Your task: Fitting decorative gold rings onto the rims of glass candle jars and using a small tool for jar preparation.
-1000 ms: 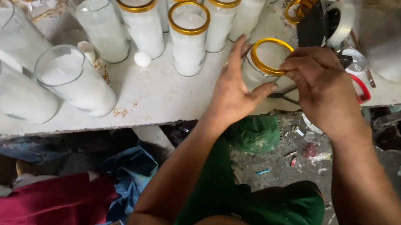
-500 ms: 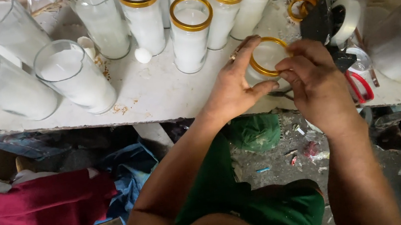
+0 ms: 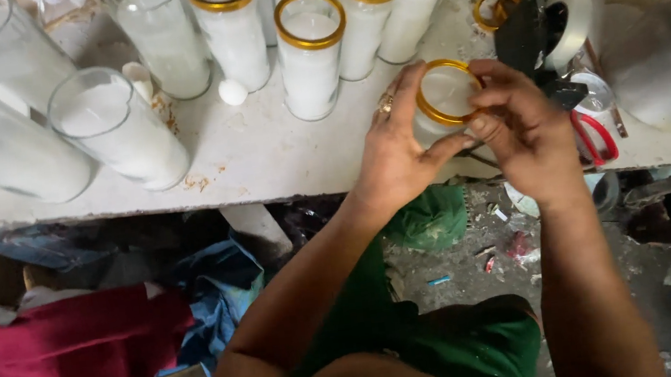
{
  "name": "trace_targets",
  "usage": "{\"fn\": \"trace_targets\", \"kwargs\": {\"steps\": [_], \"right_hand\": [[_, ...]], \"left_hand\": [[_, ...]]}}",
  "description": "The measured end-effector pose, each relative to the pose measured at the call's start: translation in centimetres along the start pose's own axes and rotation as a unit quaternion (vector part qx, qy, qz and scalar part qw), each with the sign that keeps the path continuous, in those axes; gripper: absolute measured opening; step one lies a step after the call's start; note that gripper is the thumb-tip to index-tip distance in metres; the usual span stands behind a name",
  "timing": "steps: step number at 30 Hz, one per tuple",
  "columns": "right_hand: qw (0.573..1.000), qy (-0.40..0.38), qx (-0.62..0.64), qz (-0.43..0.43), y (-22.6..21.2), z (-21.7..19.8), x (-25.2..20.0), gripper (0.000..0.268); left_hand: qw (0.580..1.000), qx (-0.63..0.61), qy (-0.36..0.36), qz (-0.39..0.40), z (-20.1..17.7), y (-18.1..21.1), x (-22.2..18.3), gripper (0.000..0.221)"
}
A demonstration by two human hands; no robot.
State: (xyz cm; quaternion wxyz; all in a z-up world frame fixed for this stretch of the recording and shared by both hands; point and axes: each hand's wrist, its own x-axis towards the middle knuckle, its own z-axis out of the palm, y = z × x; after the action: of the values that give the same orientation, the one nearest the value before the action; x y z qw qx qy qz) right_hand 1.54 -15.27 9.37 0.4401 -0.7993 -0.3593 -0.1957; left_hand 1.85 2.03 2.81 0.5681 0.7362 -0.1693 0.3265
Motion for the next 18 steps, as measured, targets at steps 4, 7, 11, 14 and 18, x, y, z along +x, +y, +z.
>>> {"fn": "trace_targets", "kwargs": {"steps": [4, 7, 11, 14, 18], "right_hand": [[0.995, -0.008, 0.094, 0.038, 0.1, -0.2, -0.4, 0.036], [0.993, 0.018, 0.109, 0.037, 0.8, 0.2, -0.6, 0.041], [0.988, 0.042, 0.138, 0.055, 1.2, 0.6, -1.6, 0.047], [0.983, 0.072, 0.148, 0.078, 0.5, 0.4, -1.8, 0.047], [0.984, 0.084, 0.131, 0.092, 1.4, 0.5, -2.7, 0.05]], "left_hand": [[0.975, -0.112, -0.157, -0.112, -2.4, 0.4, -0.1, 0.123], [0.978, -0.131, -0.124, -0.107, -0.9, -1.9, -1.6, 0.111], [0.993, 0.009, -0.056, -0.102, 0.3, -0.9, -2.7, 0.121], [0.993, -0.042, -0.076, -0.074, 0.0, -0.9, -1.5, 0.125], [0.995, -0.034, -0.077, 0.049, 1.0, -1.9, -0.6, 0.12]]}}
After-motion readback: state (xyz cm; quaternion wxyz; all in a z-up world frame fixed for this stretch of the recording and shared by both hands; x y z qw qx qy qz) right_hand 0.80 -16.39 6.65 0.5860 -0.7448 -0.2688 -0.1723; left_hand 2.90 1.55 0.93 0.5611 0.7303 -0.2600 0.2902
